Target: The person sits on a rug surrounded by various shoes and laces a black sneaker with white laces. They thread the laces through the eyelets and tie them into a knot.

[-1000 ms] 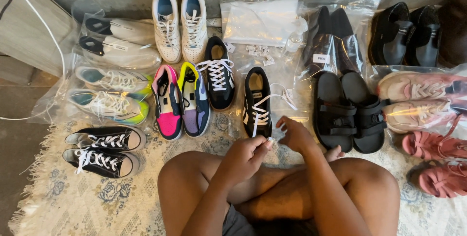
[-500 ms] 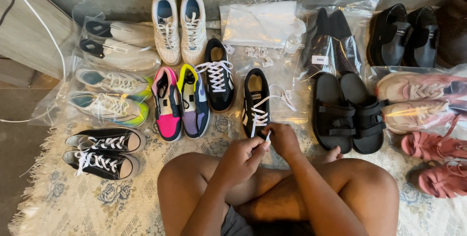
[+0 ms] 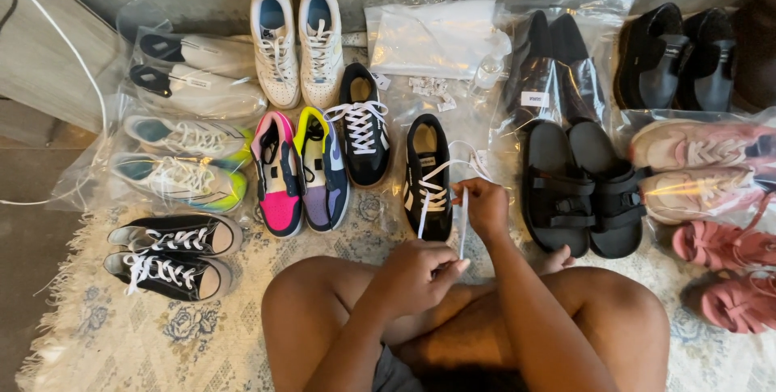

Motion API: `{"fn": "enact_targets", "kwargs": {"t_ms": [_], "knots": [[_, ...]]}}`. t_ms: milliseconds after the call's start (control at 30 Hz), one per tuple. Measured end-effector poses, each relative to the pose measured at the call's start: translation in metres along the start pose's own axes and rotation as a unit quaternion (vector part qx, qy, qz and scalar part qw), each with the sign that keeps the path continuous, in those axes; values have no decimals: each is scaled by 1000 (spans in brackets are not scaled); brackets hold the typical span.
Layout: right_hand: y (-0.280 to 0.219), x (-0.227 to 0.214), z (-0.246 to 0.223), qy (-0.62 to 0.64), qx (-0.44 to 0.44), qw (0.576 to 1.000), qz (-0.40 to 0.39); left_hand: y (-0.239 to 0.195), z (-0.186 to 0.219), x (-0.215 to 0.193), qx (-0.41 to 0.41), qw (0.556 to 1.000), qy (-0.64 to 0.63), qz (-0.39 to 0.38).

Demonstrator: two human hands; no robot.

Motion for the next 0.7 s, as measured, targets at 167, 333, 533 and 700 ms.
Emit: {"fn": "enact_targets", "kwargs": {"t_ms": [167, 333, 533, 700], "knots": [[10, 3, 7, 155, 57, 986, 30, 2, -1, 12, 1, 1000, 12, -17], [12, 9, 7, 203, 90, 975, 14, 9, 13, 10, 70, 997, 30, 22], [14, 13, 6, 171, 51, 983, 29, 11, 19, 9, 85, 994, 65, 32], [14, 18, 5, 182, 52, 981, 34, 12, 25, 5, 92, 993, 61, 42]]}}
Point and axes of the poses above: each hand's wrist, its own y-axis towards the middle knuckle, its own x-axis out of the palm, z = x × y, the point moved 6 cm from there along y, towards the middle knuckle, and after that the axes turned 6 degrees about x, right-handed, at the moved point
